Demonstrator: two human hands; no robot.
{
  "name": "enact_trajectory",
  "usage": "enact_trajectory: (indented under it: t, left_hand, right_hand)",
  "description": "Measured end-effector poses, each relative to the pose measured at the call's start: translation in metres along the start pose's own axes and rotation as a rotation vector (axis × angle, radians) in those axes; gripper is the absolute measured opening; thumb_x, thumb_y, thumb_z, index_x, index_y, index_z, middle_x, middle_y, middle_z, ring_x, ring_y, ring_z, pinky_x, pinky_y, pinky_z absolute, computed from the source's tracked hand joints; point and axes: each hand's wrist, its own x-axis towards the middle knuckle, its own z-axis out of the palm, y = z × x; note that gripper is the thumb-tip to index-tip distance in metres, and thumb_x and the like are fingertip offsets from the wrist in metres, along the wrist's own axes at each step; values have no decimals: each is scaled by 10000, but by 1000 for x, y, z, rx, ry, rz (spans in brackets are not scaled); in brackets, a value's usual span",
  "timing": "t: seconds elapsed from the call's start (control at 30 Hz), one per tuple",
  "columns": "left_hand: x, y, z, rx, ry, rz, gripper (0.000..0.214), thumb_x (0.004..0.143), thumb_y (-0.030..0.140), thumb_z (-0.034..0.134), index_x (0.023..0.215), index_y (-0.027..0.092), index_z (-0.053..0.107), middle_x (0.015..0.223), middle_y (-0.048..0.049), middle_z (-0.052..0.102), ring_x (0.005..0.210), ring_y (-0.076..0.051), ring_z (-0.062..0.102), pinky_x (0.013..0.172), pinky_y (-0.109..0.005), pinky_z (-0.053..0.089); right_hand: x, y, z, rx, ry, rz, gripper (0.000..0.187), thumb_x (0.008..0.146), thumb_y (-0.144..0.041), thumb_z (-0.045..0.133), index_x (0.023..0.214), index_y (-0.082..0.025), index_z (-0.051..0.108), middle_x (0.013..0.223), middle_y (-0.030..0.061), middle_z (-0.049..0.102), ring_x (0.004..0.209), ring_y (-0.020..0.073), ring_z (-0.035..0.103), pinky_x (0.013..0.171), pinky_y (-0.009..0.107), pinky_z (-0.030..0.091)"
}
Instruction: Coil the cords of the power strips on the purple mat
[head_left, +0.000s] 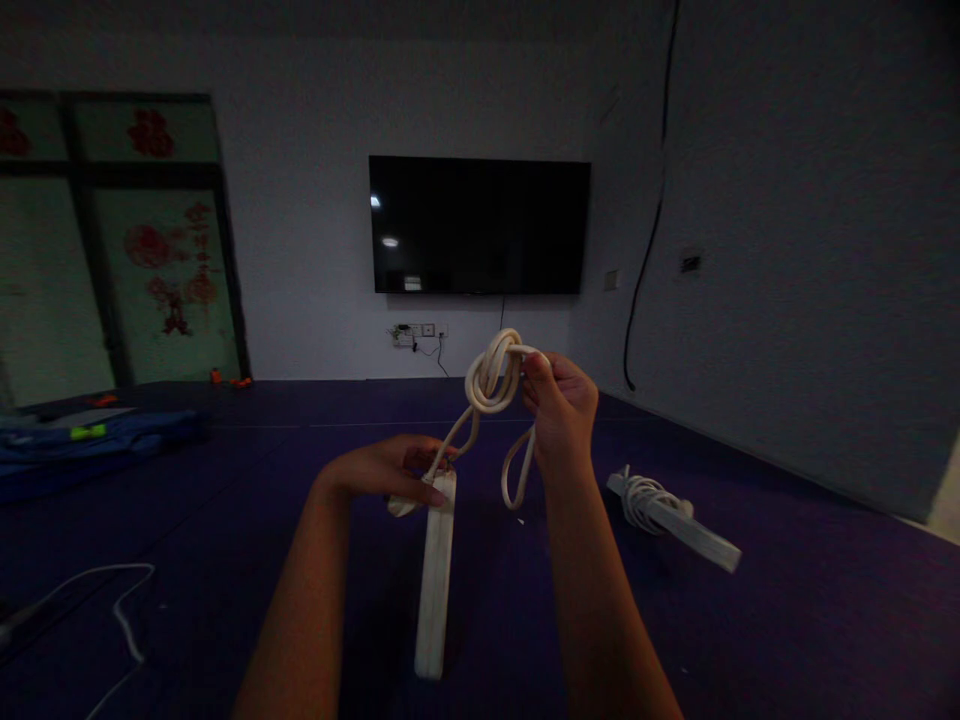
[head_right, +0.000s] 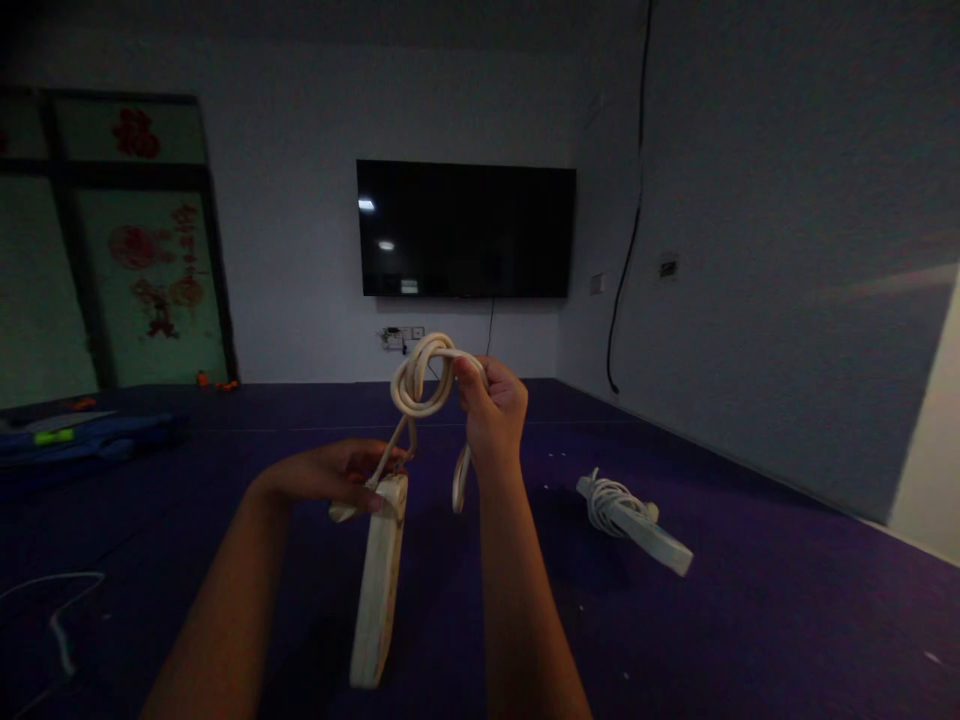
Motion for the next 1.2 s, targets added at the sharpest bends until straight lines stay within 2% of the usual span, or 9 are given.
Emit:
enact_trajectory:
  t: [0.1, 0.27, 0.37, 0.53, 0.67, 0.77, 0.9, 1.03, 1.2]
  left_hand:
    - [-1, 16, 9, 6, 155, 123, 454, 578, 155, 762, 1011, 200, 632, 1007, -55, 662, 952, -187, 594, 829, -327, 444]
    - [5, 41, 34, -121, 352, 353, 311, 628, 216, 738, 918, 182, 631, 826, -32, 662, 764, -155, 602, 669, -267, 457]
    - [9, 44, 42, -111, 390, 377, 168, 666, 276, 719, 719, 151, 619, 601, 6, 585, 549, -98, 516, 532, -220, 400]
    - [12, 42, 41, -265, 421, 396, 295, 670, 337, 729, 587, 160, 508, 441, 79, 384, 379, -33, 320, 391, -179, 243]
    - [9, 45, 34, -477, 492, 444, 302, 712, 363, 702, 608, 153, 513, 424, 97, 360, 322, -4, 252, 345, -149, 188]
    - [6, 48, 27, -660, 551, 451, 264, 747, 338, 677, 640, 130, 555, 443, 88, 405, 312, 5, 278, 330, -127, 221]
    - [6, 50, 23, -904, 640, 456, 158, 840, 145, 529, 727, 95, 628, 554, 16, 570, 382, -7, 428, 365, -101, 333]
    - [8, 48, 19, -950, 755, 592, 214, 795, -12, 472, 813, 100, 653, 840, -65, 692, 671, -78, 635, 588, -135, 503]
    - [6, 39, 7, -854, 848, 761, 270, 734, -45, 501, 844, 133, 672, 1058, -91, 675, 1067, -198, 594, 886, -248, 493]
  right_hand:
    - [-1, -1, 4, 12, -8, 10, 362, 683, -526, 662, 683, -171, 595, 498, -77, 338, 416, 42, 264, 381, 194, 185]
    - [-6, 2, 13, -48, -61, 14, 370, 717, -539, 622, 689, -171, 593, 510, -73, 339, 434, 50, 281, 398, 199, 207]
    - [-8, 5, 16, -79, -76, 16, 375, 718, -539, 621, 680, -166, 593, 512, -73, 330, 444, 52, 279, 407, 201, 211]
    - [-7, 9, 14, -145, -64, 80, 378, 698, -523, 645, 665, -154, 569, 491, -84, 313, 424, 46, 261, 394, 201, 180]
    - [-7, 15, 13, -162, -241, 181, 323, 683, -418, 674, 833, -146, 588, 488, -99, 369, 398, 38, 266, 380, 181, 178]
    - [-9, 23, 16, -232, -383, 183, 343, 703, -297, 639, 1007, -149, 580, 544, -83, 452, 430, 52, 340, 412, 172, 270]
    - [-14, 33, 20, -494, -524, 67, 424, 739, -99, 487, 1152, -172, 550, 706, -16, 595, 614, 105, 533, 599, 215, 416]
    - [-16, 31, 21, -773, -709, 128, 366, 729, -18, 416, 973, -165, 645, 755, 43, 663, 672, 142, 601, 619, 225, 419]
    - [-18, 13, 22, -740, -745, 147, 325, 693, 0, 442, 858, -164, 669, 797, 41, 692, 650, 131, 618, 614, 230, 432]
